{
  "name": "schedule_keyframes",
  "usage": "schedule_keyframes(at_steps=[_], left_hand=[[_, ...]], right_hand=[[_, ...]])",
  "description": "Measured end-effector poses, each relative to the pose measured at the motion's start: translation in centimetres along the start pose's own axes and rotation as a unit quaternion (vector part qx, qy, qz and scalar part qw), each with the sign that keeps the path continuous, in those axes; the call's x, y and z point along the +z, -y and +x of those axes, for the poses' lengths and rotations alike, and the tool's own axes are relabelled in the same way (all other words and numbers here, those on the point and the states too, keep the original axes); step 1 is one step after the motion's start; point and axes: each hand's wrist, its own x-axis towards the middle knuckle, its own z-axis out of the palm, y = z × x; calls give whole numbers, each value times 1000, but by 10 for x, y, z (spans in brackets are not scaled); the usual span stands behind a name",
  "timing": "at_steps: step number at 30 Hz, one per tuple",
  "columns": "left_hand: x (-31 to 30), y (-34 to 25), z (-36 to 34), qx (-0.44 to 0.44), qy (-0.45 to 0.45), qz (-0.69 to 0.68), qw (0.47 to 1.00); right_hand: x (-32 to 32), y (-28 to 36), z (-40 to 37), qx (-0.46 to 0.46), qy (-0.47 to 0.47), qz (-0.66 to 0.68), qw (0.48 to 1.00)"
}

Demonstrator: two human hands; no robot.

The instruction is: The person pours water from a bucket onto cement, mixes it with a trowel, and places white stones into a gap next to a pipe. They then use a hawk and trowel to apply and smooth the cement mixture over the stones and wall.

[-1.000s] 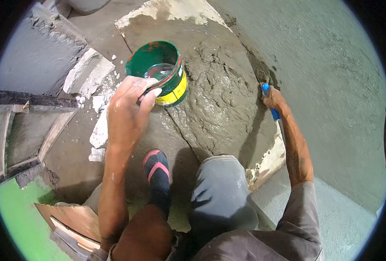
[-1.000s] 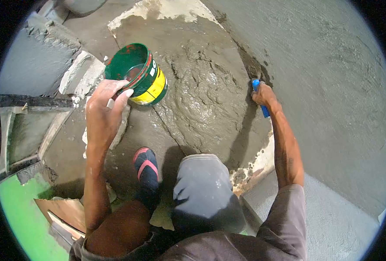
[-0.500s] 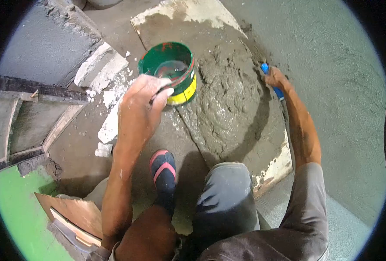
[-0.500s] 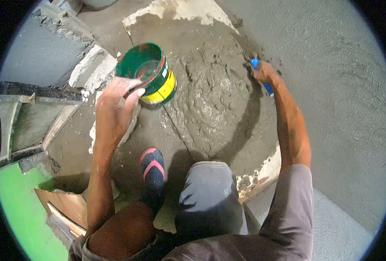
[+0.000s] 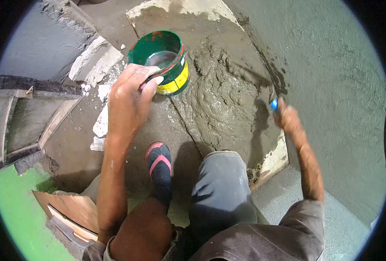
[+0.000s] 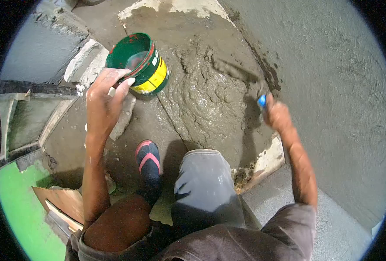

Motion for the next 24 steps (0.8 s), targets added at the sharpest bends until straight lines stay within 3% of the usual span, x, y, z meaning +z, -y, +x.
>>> schedule_keyframes(at_steps=[1, 2, 5, 7, 8, 10, 13, 17, 22, 24], left_hand=[[-1, 2, 1, 2, -6, -4, 1000], [-1, 6, 1, 36, -20, 6, 999], [-6, 9, 4, -1, -12, 19, 1000], [-8, 14, 0, -2, -3, 23, 1000], [-8, 18, 1, 7, -7, 25, 1000], [-10, 19, 3, 26, -12, 21, 999], [-9, 18, 2, 20, -29, 14, 999], [-11, 25, -1, 2, -46, 28, 999], [-11, 37, -8, -51, -64, -7, 997], [-13, 48, -11, -51, -77, -5, 996]], right_hand=[[39, -5, -20, -63, -54, -46, 995], [17, 23, -29, -1, 82, -17, 996], [-3, -2, -52, -51, 61, -78, 994], [-47, -3, -52, 16, 108, -69, 992], [-64, -5, -41, 48, 101, 32, 993], [-53, -27, -3, 10, -79, 47, 996], [-46, -34, 121, 51, -114, 47, 991], [-43, -12, 248, 90, -62, 12, 994], [-41, 17, 323, 91, -52, 14, 994], [-35, 28, 339, 101, -65, -50, 992]])
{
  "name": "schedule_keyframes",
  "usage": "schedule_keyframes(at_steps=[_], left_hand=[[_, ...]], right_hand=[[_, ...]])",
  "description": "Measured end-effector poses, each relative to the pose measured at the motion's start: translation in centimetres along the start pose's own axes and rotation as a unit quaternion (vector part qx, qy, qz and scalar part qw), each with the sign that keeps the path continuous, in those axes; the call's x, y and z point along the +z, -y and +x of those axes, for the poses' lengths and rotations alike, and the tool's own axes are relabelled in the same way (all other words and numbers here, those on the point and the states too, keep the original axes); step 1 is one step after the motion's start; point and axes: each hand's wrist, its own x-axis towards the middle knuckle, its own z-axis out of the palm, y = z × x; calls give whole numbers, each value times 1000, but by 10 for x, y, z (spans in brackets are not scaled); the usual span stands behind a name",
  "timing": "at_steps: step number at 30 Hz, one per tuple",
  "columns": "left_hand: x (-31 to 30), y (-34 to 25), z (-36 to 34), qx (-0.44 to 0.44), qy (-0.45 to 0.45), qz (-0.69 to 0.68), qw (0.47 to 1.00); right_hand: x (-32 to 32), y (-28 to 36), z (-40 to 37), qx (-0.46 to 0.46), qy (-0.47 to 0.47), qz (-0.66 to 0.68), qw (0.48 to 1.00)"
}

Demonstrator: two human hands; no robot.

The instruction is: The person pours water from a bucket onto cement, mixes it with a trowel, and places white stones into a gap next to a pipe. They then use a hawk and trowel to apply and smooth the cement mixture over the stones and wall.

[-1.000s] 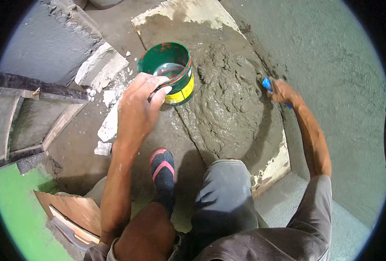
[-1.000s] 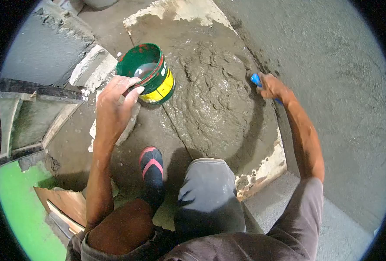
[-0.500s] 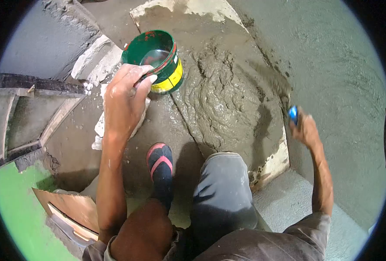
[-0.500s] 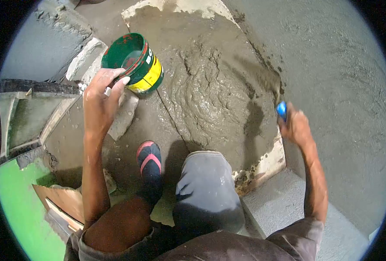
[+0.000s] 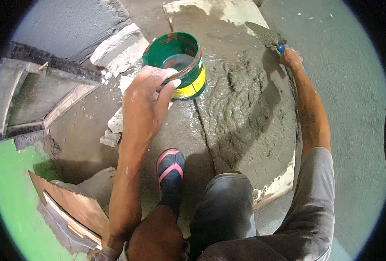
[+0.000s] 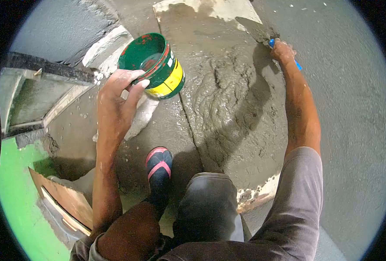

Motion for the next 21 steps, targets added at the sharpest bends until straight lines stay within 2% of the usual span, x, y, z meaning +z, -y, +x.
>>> schedule_keyframes(at_steps=[2, 6, 12, 15, 18, 21], left_hand=[[-5, 6, 1, -7, -6, 2, 1000], [-8, 17, 4, 14, -26, 32, 999], [-10, 21, 12, -16, -22, 24, 999], [-10, 22, 12, -5, -22, 27, 999], [-9, 20, 12, -29, -9, 23, 999], [-9, 21, 11, -5, -15, 27, 1000]], right_hand=[[2, 5, 5, -7, -7, -46, 999], [5, -19, 32, -101, 43, -22, 994], [5, -21, 31, -218, 23, -12, 976], [7, -10, 18, -231, 43, -8, 972], [-21, 14, -4, -195, 81, -60, 976], [-33, 32, -19, -135, 64, -85, 985]])
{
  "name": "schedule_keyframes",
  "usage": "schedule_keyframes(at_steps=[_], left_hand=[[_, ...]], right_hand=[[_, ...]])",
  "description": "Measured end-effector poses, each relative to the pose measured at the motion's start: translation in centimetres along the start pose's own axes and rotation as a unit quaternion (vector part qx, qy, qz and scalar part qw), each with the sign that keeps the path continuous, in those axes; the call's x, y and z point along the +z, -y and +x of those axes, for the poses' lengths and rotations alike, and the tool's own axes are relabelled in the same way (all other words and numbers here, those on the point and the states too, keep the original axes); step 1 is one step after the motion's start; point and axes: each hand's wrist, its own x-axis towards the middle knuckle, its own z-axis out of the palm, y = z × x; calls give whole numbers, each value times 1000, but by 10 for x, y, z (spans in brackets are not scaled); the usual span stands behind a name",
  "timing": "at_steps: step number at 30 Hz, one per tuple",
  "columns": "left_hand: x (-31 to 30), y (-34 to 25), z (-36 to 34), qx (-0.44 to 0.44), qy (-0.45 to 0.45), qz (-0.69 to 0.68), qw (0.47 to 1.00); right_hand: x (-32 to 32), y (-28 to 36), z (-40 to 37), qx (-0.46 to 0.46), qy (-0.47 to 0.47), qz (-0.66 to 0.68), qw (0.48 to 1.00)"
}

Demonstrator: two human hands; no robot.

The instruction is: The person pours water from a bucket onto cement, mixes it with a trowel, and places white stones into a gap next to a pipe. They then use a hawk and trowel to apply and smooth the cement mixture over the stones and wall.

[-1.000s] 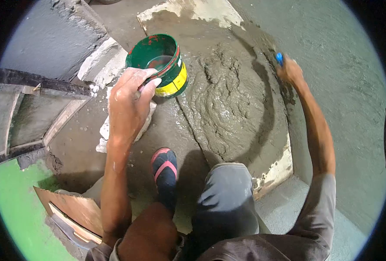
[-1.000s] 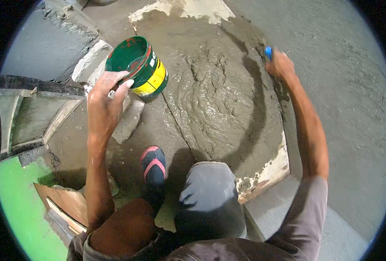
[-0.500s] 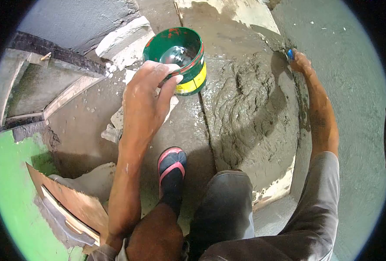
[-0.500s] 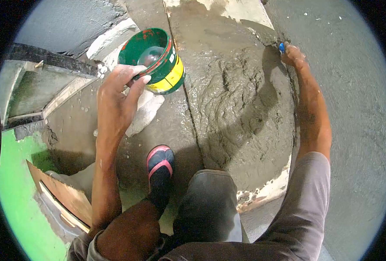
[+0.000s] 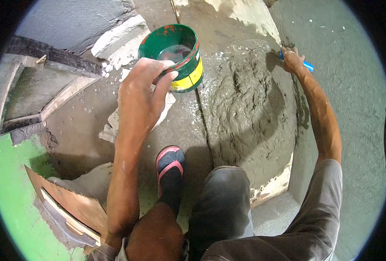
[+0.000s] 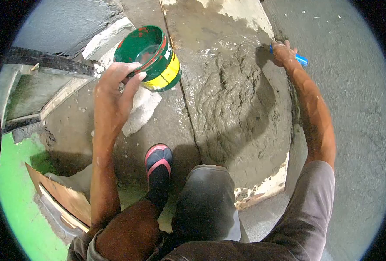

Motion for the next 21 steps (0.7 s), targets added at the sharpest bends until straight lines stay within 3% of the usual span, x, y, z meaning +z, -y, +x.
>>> schedule_keyframes(at_steps=[3, 6, 10, 16, 21], left_hand=[[1, -4, 0, -15, -2, -10, 1000], [0, -9, -1, -3, 1, -7, 1000], [2, -10, -2, 1, 8, -2, 1000], [5, -20, -3, -23, 14, 12, 1000], [3, -30, -1, -27, 21, 29, 999]], right_hand=[[17, -3, -2, -14, -20, 7, 1000], [22, -2, -10, -74, 22, -59, 995], [20, -12, -17, -103, 46, 0, 994], [47, -55, -37, -167, -79, -3, 983], [23, -49, -159, -204, -161, -3, 966]])
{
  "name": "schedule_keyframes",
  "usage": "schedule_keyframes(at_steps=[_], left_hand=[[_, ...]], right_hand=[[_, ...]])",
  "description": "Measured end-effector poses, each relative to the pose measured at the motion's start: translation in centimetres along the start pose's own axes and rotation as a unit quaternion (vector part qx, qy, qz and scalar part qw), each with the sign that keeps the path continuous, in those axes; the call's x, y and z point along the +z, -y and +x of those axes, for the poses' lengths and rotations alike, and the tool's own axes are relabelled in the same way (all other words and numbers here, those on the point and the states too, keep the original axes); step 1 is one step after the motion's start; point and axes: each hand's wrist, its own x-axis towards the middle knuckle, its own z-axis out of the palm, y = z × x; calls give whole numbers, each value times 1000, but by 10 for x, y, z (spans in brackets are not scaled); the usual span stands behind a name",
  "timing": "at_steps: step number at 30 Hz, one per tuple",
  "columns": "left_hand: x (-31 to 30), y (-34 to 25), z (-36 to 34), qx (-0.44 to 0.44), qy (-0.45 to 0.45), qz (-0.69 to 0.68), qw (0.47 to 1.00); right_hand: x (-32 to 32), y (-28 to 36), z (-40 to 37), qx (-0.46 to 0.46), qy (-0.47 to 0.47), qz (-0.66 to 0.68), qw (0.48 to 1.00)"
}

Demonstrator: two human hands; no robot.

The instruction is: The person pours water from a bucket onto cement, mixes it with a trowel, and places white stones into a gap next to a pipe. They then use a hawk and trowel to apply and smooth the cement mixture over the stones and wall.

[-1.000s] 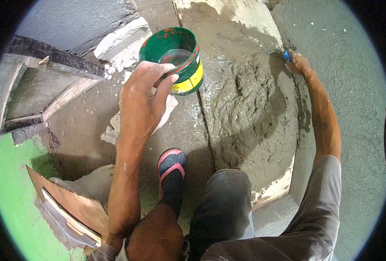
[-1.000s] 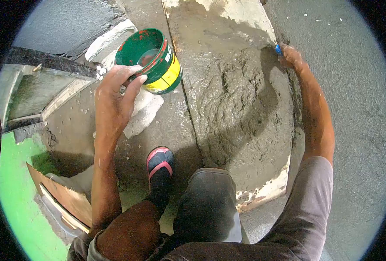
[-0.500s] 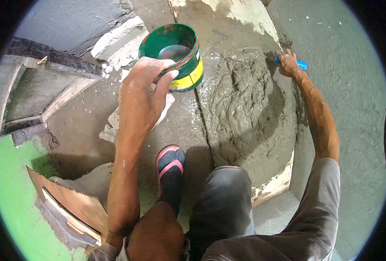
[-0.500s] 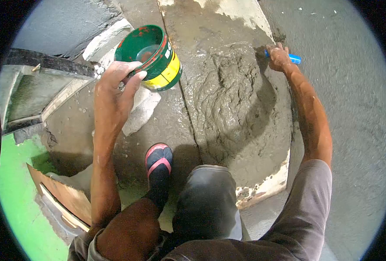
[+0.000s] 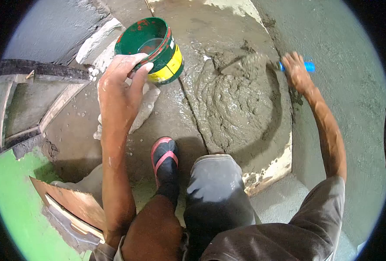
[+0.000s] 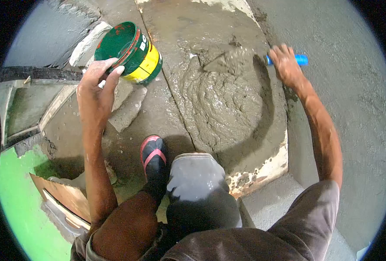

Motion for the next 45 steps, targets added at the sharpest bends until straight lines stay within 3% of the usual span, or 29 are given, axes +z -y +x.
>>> schedule_keyframes(at_steps=[2, 4, 5, 9, 11, 14, 16, 20, 21, 22, 23, 26, 29, 30, 33, 34, 37, 41, 42, 43, 44, 45], left_hand=[[-1, -1, 1, 18, -1, 9, 1000], [-1, -1, 1, 48, -5, 19, 999], [0, -3, 1, 45, 0, 12, 999], [-1, -3, 3, 25, 5, -10, 1000], [-2, -2, 2, 22, 7, -6, 1000], [1, -2, 8, 38, -5, 7, 999], [3, -1, 9, 45, -13, 4, 999], [1, 1, 6, 1, -11, -20, 1000], [-1, 4, 5, 12, -16, -24, 999], [0, 7, 5, 25, -21, -31, 999], [-1, 9, 5, 36, -27, -38, 998], [-4, 13, 1, 31, -17, -24, 999], [-6, 13, 0, 38, -19, -22, 999], [-6, 13, 1, 44, -20, -23, 999], [-7, 9, 2, 29, -22, -24, 999], [-6, 8, 1, 30, -22, -21, 999], [-5, 6, 0, 30, -18, -12, 999], [-7, 1, -2, 8, -5, -10, 1000], [-7, 0, -3, -1, -2, -13, 1000], [-7, 1, -2, 14, -12, -6, 1000], [-5, 2, -2, 29, -19, -1, 999], [-5, 3, -2, 43, -26, 6, 999]], right_hand=[[18, 6, -52, -38, -40, -39, 998], [20, 28, -107, -21, -11, 30, 999], [5, 43, -125, 20, 92, -21, 995], [-25, 31, -161, 95, 64, -37, 993], [-37, 17, -144, 110, -64, 19, 992], [-33, -15, -70, 176, -62, 86, 979], [-2, -42, -13, 223, -2, 65, 973], [54, -68, 65, 232, 67, 98, 966], [64, -60, 74, 228, 90, 106, 964], [70, -56, 77, 153, 69, 123, 978], [74, -54, 78, 136, 99, 138, 976], [53, -34, 72, 44, 151, 172, 972], [45, -24, 54, 2, 185, 179, 966], [53, -27, 45, -26, 157, 178, 971], [34, -13, 16, 33, 109, 124, 986], [27, -17, 13, -2, 127, 157, 979], [-4, -12, -17, 43, 160, 133, 977], [6, 0, -108, -27, 76, 38, 996], [-6, 24, -126, 21, 157, -7, 987], [17, 34, -159, 25, 169, -74, 982], [-13, 59, -159, 86, 267, 16, 960], [-36, 72, -164, 120, 260, 25, 958]])
